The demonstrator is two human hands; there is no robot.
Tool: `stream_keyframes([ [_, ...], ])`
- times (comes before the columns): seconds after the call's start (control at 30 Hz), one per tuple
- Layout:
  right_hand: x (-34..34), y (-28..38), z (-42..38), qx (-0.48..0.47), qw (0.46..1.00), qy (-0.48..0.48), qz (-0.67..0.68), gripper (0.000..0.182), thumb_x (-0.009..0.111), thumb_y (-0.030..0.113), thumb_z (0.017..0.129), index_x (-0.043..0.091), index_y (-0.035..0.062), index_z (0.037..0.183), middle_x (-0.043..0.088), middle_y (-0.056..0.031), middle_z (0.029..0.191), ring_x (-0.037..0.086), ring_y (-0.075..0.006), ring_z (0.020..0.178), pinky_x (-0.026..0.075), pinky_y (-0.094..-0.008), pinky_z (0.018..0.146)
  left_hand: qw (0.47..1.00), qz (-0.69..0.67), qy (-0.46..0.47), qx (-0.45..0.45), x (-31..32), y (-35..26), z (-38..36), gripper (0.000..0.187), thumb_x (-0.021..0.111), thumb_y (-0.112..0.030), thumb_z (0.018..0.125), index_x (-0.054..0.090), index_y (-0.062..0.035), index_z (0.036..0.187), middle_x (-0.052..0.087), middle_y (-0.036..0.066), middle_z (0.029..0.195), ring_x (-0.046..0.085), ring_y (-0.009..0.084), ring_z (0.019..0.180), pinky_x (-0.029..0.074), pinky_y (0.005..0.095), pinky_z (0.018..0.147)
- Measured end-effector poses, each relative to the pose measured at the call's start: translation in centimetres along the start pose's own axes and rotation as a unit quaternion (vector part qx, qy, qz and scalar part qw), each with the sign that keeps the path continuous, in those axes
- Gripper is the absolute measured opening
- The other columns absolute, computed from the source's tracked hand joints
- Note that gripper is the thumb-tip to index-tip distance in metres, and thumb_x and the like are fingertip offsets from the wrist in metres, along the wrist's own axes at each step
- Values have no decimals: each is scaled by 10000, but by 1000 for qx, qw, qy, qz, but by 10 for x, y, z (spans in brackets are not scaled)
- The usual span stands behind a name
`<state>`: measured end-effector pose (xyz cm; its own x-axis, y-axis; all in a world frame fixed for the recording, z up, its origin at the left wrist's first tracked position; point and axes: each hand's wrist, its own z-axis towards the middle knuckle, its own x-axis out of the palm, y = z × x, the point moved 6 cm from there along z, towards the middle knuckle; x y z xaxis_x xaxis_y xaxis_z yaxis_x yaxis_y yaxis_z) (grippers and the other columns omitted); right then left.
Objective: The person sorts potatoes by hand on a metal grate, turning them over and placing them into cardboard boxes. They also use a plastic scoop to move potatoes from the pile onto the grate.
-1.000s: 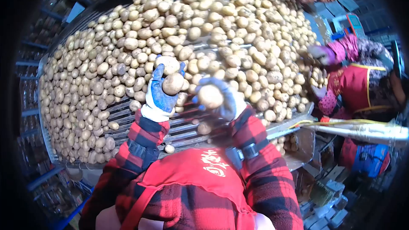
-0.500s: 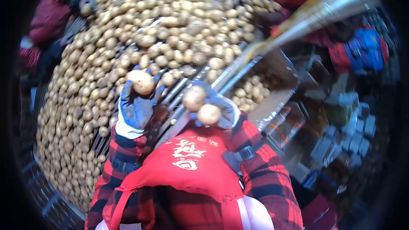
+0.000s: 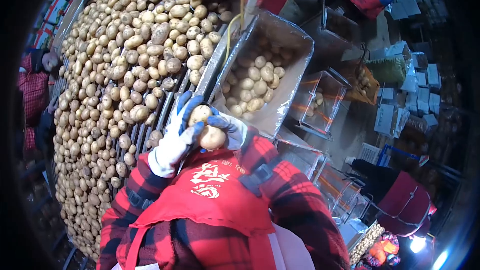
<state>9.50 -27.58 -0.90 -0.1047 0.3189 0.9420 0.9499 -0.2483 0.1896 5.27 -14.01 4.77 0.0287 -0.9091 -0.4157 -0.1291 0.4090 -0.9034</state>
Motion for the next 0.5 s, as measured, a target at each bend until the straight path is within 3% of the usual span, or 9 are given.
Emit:
stream_keyframes([
  [0.03,-9,0,-17,38,998,-18,42,732,749,279,987,396,135,1612,572,-168,1465,686,-338,1183,640,-468,875,1000,-9,24,9,4,-4,-3,615,655,-314,1029,501,-25,1549,396,217,1647,381,343,1544,313,456,1264],
  [0.07,-18,7,-32,33,999,-12,0,734,743,301,980,399,139,1608,586,-205,1444,717,-375,1117,660,-462,789,999,-37,13,7,3,1,-4,585,661,-285,1023,524,-34,1533,416,224,1628,397,357,1529,329,459,1254],
  [0.13,-13,38,-71,-51,997,-49,-26,732,741,338,970,418,114,1586,605,-241,1419,732,-419,1078,667,-480,750,995,-101,-7,4,1,17,-6,530,675,-225,1011,571,-52,1501,457,239,1591,430,384,1499,361,463,1233],
  [0.2,-29,69,-123,-156,982,-105,-32,679,724,340,988,449,95,1559,613,-253,1415,715,-448,1125,671,-507,743,997,-28,-65,10,-6,30,-18,474,691,-153,986,613,-50,1443,521,212,1536,496,384,1435,416,472,1194],
  [0.3,-81,122,-210,-249,949,-186,-53,622,700,347,1016,481,88,1537,608,-235,1441,701,-436,1162,666,-500,807,988,144,-47,38,4,68,-43,571,739,-180,911,605,-67,1454,549,229,1502,516,437,1393,414,520,1181],
  [0.37,-115,158,-252,-298,919,-251,-59,614,703,344,1023,486,86,1536,609,-207,1448,690,-400,1192,649,-483,884,987,152,-33,34,16,80,-52,621,731,-194,900,560,-68,1484,555,257,1469,519,472,1360,417,556,1154],
  [0.43,-165,194,-293,-349,856,-375,-71,614,715,297,1021,480,74,1542,602,-182,1462,665,-356,1237,612,-469,966,982,174,-47,54,14,76,-54,572,682,-182,914,553,-44,1454,558,262,1415,519,488,1312,410,546,1148],
  [0.5,-215,225,-318,-327,683,-601,-255,615,726,226,1018,470,65,1554,591,-160,1476,629,-319,1290,565,-454,1041,977,192,-64,68,19,90,-62,575,666,-156,903,550,-51,1457,549,258,1430,511,484,1326,403,561,1155],
])
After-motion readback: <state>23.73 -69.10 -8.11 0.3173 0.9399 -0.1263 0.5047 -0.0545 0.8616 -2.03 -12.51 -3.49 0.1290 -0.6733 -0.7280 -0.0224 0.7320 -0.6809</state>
